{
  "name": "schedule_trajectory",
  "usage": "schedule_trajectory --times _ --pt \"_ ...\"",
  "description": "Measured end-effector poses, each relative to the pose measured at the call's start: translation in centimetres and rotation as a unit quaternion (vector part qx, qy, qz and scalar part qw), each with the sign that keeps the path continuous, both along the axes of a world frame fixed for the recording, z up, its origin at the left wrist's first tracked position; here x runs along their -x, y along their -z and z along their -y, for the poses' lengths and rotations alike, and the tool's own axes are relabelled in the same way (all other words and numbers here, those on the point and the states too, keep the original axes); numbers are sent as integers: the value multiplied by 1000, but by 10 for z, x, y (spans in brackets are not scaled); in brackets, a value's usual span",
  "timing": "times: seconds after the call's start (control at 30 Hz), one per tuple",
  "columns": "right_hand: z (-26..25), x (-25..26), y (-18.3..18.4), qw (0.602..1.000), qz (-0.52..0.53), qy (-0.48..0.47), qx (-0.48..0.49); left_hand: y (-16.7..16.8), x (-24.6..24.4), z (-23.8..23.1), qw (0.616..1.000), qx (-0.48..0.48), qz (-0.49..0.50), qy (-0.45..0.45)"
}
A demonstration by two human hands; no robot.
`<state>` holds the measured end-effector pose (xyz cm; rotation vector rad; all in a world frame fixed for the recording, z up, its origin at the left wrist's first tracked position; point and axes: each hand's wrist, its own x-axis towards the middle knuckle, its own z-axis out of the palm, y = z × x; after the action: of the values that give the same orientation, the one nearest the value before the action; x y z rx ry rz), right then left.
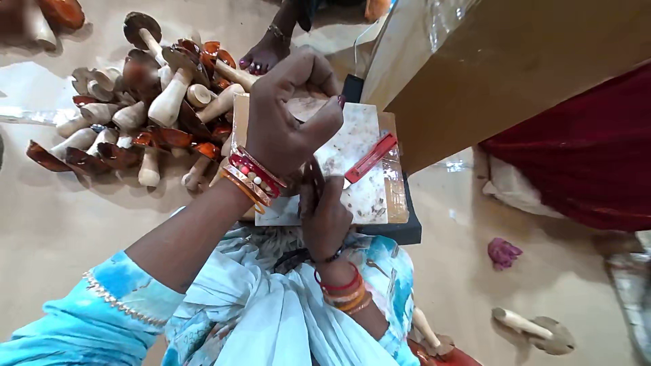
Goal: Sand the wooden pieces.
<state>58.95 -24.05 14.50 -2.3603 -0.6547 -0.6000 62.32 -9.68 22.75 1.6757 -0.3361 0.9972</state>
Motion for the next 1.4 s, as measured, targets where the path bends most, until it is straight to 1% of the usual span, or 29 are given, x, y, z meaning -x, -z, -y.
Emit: schedule_trajectory --times 0.03,0.1,0.17,0.23,0.3,0.37,0.4,0.47,0.6,0.73,0.8,0.87,0.9,0.97,1.03,1.07,1.1,1.17,1.2,1.27,1.3,1.33,1.37,1.4 --pt "5 6 -1 1000 -3 -11 8 0 0 -1 1000 2 2 1" --pt "6 0 -5 999 -5 -22 22 -1 -2 -3 1000 1 3 6" --pt "-6 -13 -6 1000 -20 3 20 -1 -3 -3 1000 -6 1 8" --pt "-7 -10 -3 999 -31 12 5 1 -2 -3 1000 -10 6 8" --pt "1 1 0 1000 -14 -8 4 1 -1 -3 1000 -6 15 11" --pt "-2 -6 0 1000 15 -3 2 0 -2 -4 1000 -2 8 11" --pt "-3 -9 -4 1000 7 -8 12 -1 -2 -4 1000 0 4 13" --pt "3 -3 -11 999 -23 -24 36 0 -2 -2 1000 1 0 9" --pt "20 23 -6 999 -31 -19 27 1 1 -1 1000 -7 14 5" --pt "44 13 -32 996 -76 2 43 1 3 -2 1000 -2 -2 -6" --pt "49 0 -50 992 -97 -19 76 1 4 -2 1000 -6 -13 -16" --pt "43 -9 -55 990 -77 -50 103 -1 6 -2 999 -14 -24 -17" --pt "37 -9 -53 990 -44 -63 116 -1 5 -3 999 -15 -27 -18" --pt "27 -5 -41 982 26 -87 164 -2 6 -3 999 -17 -34 -21" --pt "21 4 -22 972 56 -120 196 -2 7 -1 998 -16 -44 -33" --pt "22 13 -11 968 46 -132 209 -2 7 0 998 -14 -50 -40" --pt "26 25 -6 964 14 -145 221 -2 9 2 997 -15 -58 -45" --pt "34 45 -19 956 -52 -157 243 -2 9 3 996 -19 -68 -52" --pt "37 50 -28 960 -55 -154 226 -3 10 4 996 -16 -74 -55" --pt "36 44 -29 977 12 -138 165 -3 11 5 995 -12 -86 -53" --pt "32 36 -25 978 29 -133 158 -4 10 5 995 -7 -85 -50" --pt "29 31 -22 975 11 -136 176 -4 10 5 995 -4 -83 -46" --pt "28 32 -21 964 -45 -160 206 -4 11 5 995 -3 -83 -46" --pt "30 37 -24 943 -121 -205 230 -3 11 6 996 -4 -82 -46"
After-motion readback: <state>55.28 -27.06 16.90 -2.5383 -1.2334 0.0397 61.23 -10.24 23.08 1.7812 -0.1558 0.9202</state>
